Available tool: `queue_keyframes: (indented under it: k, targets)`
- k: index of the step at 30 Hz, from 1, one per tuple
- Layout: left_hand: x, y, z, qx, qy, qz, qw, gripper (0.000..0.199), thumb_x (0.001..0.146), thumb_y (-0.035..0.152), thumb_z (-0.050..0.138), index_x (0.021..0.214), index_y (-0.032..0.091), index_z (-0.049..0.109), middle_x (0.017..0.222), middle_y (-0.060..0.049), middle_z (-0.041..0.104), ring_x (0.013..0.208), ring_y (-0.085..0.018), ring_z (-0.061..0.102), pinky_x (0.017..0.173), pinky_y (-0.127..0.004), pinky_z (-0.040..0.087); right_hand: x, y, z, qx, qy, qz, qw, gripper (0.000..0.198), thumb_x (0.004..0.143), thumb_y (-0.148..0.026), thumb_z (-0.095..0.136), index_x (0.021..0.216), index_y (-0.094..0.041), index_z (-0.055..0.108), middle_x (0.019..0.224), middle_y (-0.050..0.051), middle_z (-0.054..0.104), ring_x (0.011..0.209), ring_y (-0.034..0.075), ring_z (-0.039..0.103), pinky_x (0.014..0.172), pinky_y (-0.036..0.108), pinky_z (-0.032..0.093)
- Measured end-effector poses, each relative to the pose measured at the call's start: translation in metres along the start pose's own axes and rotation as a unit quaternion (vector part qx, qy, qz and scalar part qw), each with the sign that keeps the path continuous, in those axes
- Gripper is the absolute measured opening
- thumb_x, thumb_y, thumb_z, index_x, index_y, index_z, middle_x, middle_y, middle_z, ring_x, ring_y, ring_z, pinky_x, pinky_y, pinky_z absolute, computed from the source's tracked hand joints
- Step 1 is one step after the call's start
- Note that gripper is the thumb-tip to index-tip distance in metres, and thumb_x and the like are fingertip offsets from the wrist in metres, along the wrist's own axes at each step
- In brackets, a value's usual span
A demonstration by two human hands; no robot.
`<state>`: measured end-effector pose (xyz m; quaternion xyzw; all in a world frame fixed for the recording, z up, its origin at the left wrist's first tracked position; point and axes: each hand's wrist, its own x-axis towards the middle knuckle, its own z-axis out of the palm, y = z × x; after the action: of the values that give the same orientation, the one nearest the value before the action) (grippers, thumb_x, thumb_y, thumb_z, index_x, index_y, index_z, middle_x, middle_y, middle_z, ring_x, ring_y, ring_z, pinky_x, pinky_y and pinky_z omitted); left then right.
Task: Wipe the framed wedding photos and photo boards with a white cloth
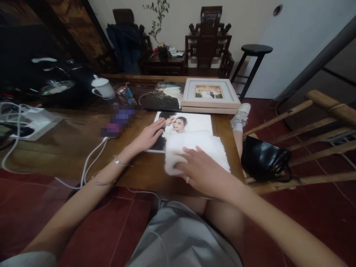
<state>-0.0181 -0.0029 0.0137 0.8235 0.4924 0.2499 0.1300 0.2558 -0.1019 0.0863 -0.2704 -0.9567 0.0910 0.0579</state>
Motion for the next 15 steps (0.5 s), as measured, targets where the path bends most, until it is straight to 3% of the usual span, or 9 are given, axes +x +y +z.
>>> queue_keyframes:
  k: [4,9,13,15]
  targets:
    - [0.000,0.001,-0.001,-0.007,0.001,0.000,1.000,0.050,0.102,0.030,0.037,0.147,0.013,0.049,0.159,-0.014,0.040,0.150,-0.026,0.034,0.124,-0.050,0.026,-0.001,0.025,0.001,-0.008,0.020,0.050,0.999,0.032,0.092,-0.014,0.053,0.118,-0.021,0.068,0.139,0.017,0.060,0.135,0.033,0.051,0.112,0.057,0.041]
    - [0.000,0.001,-0.001,-0.018,0.002,0.001,1.000,0.051,0.102,0.031,0.035,0.146,0.010,0.050,0.159,-0.016,0.040,0.150,-0.025,0.033,0.124,-0.049,0.026,0.031,0.054,0.010,-0.040,0.040,0.103,0.993,0.032,0.098,-0.018,0.045,0.121,-0.019,0.067,0.144,0.018,0.056,0.143,0.039,0.040,0.110,0.068,0.035]
    - [0.000,0.002,-0.001,-0.038,0.016,-0.009,0.999,0.055,0.105,0.042,0.031,0.145,0.012,0.053,0.157,-0.014,0.043,0.149,-0.025,0.036,0.124,-0.048,0.025,0.069,0.053,0.010,-0.060,0.021,0.125,0.990,0.034,0.098,-0.020,0.046,0.126,-0.020,0.066,0.152,0.014,0.050,0.143,0.044,0.036,0.108,0.074,0.031]
    - [-0.001,0.004,-0.002,-0.065,0.053,-0.020,0.996,0.061,0.106,0.051,0.026,0.144,0.012,0.054,0.156,-0.014,0.046,0.148,-0.025,0.038,0.124,-0.046,0.026,0.085,0.045,0.011,-0.066,0.011,0.114,0.991,0.035,0.098,-0.019,0.047,0.128,-0.021,0.066,0.155,0.012,0.047,0.144,0.044,0.033,0.109,0.075,0.029]
